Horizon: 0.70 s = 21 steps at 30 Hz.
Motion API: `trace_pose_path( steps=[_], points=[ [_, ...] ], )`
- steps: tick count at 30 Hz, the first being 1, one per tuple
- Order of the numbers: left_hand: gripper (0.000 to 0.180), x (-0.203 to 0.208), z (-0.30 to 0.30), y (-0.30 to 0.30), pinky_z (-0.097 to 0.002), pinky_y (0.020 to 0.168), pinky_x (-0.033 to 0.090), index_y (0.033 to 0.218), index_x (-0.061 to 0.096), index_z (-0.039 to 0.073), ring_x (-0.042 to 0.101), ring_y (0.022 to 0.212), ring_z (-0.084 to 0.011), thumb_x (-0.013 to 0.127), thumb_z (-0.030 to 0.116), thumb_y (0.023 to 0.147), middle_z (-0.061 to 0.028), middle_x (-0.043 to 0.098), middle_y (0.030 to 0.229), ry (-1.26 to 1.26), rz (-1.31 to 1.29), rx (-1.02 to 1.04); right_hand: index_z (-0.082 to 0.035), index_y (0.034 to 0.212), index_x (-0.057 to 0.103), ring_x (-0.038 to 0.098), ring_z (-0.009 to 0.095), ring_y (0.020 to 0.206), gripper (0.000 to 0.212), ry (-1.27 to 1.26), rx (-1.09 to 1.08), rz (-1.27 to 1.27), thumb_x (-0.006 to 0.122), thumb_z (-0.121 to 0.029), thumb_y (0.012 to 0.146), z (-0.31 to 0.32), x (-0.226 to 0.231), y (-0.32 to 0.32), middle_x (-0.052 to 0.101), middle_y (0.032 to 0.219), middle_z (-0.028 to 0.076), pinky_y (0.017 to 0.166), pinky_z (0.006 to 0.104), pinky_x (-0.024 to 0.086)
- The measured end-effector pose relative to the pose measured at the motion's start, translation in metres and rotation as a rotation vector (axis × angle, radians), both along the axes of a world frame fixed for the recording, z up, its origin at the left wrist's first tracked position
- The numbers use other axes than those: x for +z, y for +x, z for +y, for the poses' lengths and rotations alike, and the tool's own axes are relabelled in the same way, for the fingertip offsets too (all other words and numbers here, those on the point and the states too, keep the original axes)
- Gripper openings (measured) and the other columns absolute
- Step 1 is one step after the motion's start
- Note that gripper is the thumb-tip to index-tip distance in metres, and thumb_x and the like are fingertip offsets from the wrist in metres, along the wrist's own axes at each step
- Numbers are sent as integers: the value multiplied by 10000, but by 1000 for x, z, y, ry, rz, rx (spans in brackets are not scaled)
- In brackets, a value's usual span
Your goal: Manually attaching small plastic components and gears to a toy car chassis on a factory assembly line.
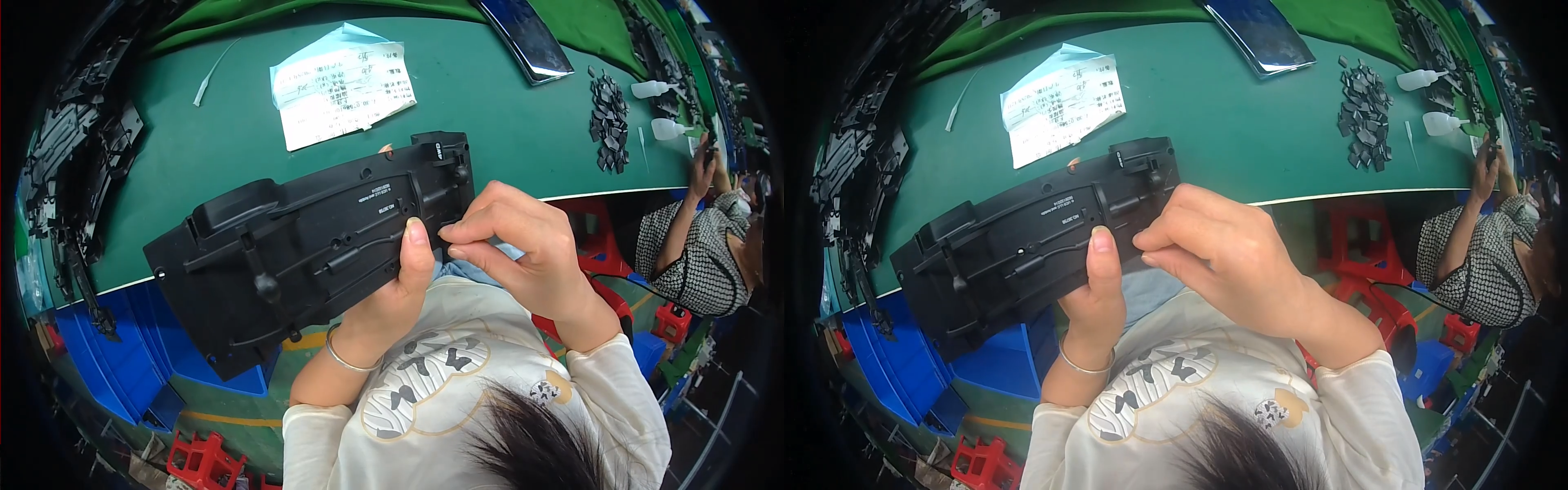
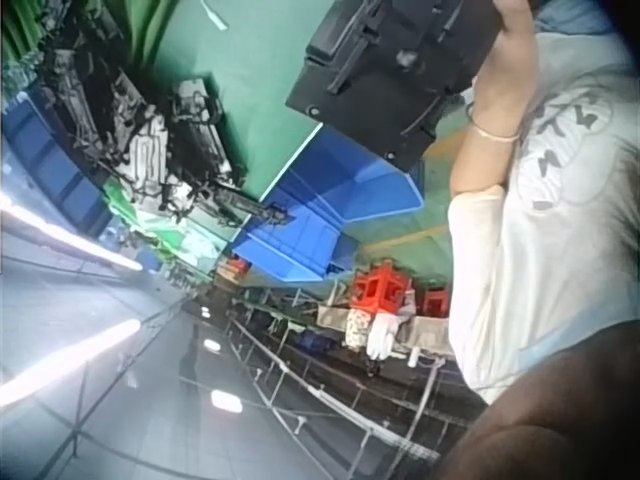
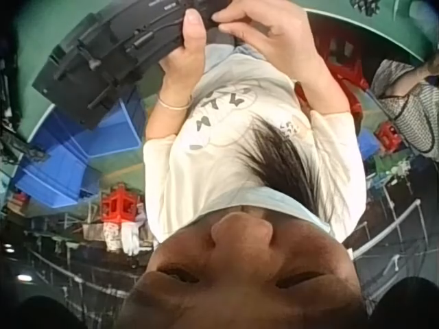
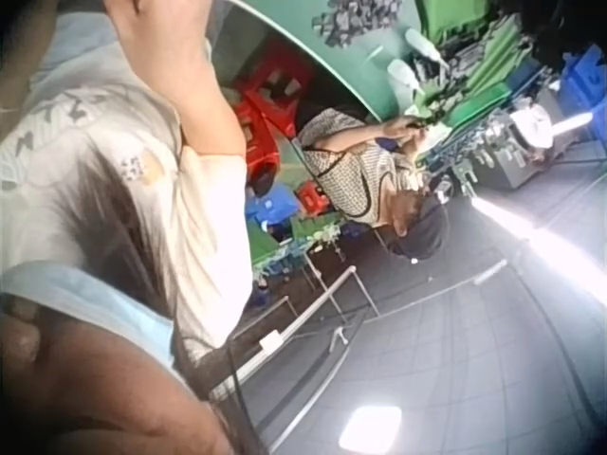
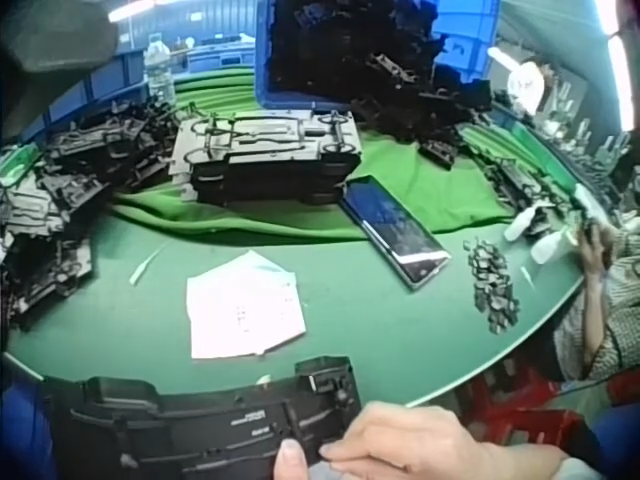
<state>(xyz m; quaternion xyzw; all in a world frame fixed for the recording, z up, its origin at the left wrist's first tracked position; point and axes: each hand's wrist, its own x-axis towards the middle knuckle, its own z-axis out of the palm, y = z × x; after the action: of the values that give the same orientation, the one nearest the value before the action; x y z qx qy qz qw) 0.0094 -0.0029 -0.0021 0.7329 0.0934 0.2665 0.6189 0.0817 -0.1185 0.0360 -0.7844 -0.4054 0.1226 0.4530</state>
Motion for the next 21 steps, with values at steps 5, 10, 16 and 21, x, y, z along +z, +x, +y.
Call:
trace_pose_path(
  steps=[5,10,16,21],
  points=[
    [312,-1,3,3,-298,762,402,1063,423,-68,511,820,-182,390,72,787,-125,517,928,-169,74,-130,-5,693,540,479,115,566,94,16,-109,291,621,-12,646,-2,3,-4,469,659,51,467,222,380],
    [363,2,1,-2,-300,848,341,1101,379,-73,433,983,-194,396,76,770,-133,435,1088,-103,117,-96,3,668,517,423,106,533,99,-34,-105,225,612,-24,658,0,1,-8,410,668,50,452,209,354],
    [419,2,2,3,-309,835,365,1142,311,-85,498,862,-173,380,111,778,-119,513,950,-359,82,-198,3,630,489,378,118,535,106,-28,-125,274,585,-27,661,3,0,-8,369,655,48,451,226,313],
    [410,11,7,3,-314,831,368,1127,329,-84,501,869,-186,386,103,767,-127,518,951,-242,71,-210,4,603,498,379,92,567,80,-77,-121,269,572,8,635,4,2,-6,379,641,31,451,191,314]
  ],
)
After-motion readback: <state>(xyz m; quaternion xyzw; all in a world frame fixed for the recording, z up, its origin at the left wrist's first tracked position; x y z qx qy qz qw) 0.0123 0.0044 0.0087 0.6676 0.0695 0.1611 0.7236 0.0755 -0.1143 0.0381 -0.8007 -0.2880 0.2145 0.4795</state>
